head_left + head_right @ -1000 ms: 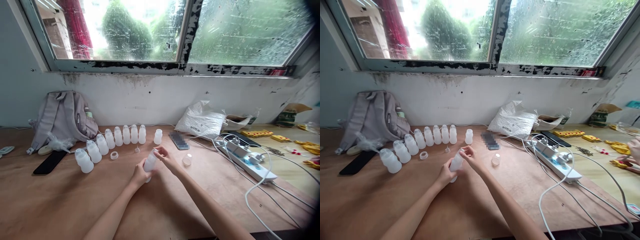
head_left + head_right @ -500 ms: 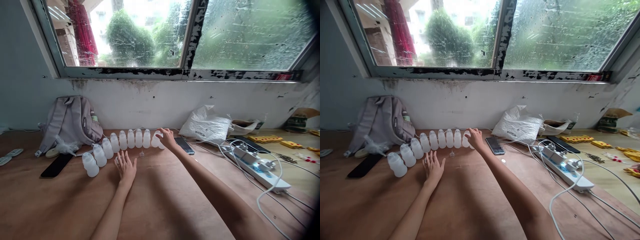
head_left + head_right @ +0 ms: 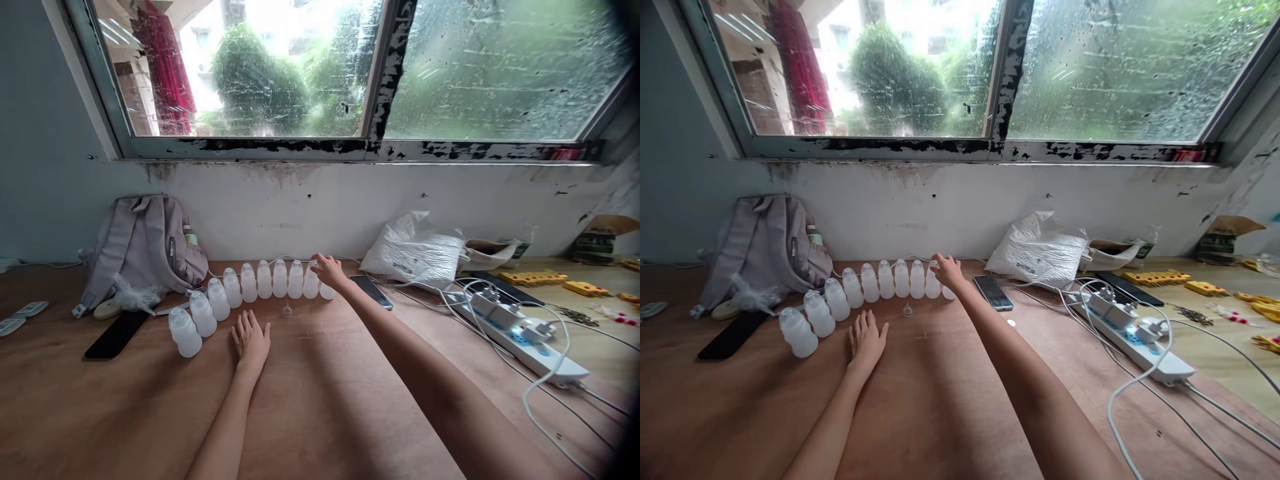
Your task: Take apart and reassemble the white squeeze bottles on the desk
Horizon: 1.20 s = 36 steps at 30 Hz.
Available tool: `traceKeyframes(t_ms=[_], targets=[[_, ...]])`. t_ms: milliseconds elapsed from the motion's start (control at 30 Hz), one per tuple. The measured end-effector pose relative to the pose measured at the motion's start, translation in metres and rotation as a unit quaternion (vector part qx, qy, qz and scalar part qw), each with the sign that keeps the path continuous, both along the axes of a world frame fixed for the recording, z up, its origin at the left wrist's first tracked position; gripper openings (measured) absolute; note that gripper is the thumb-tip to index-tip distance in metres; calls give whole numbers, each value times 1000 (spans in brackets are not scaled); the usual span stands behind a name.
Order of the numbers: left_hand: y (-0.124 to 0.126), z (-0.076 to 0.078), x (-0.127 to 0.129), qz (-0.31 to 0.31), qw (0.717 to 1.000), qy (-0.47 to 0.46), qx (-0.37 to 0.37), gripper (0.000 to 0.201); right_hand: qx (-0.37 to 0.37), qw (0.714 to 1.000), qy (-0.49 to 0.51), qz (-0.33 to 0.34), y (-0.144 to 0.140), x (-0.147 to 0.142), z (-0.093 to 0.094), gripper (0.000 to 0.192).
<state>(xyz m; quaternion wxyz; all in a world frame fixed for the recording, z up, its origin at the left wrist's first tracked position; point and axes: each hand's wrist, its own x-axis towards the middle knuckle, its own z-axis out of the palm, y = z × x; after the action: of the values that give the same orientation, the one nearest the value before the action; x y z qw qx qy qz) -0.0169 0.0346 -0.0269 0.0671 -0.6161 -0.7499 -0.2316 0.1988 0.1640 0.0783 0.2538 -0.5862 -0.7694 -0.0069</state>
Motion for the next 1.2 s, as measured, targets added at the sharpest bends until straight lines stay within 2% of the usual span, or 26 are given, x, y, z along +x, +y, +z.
traceKeyframes(t_ms=[200,333,467,567,633,700,800,867,1000,1100,1200], targets=[[2,3,-2,-53,998,-16,16,39,9,1000,0,4,-7,3,5,27],[2,5,-3,-79,997,-24,6,35,65,996,33,48,-27,-10,0,32],[1,6,-1,-67,997,-27,4,34,40,993,42,102,-51,-39,-34,22],[0,6,-1,-47,998,-27,7,39,15,994,54,98,-63,-56,-69,19],[0,5,-2,-47,998,-29,6,42,7,993,68,95,-68,-61,-85,14],[1,5,-3,-55,998,-36,12,40,8,992,85,93,-71,-60,-93,11],[3,5,-1,-76,994,-64,49,38,18,990,105,90,-82,-52,-92,10],[4,6,2,-99,987,-98,83,36,21,987,116,109,-96,-44,-89,10],[0,13,13,-159,963,-165,141,35,-5,974,122,190,-129,-26,-88,11],[-10,19,22,-236,943,-176,153,35,-32,971,135,197,-147,-16,-92,17],[-19,21,31,-310,927,-168,128,36,-34,963,205,173,-151,-10,-95,20]])
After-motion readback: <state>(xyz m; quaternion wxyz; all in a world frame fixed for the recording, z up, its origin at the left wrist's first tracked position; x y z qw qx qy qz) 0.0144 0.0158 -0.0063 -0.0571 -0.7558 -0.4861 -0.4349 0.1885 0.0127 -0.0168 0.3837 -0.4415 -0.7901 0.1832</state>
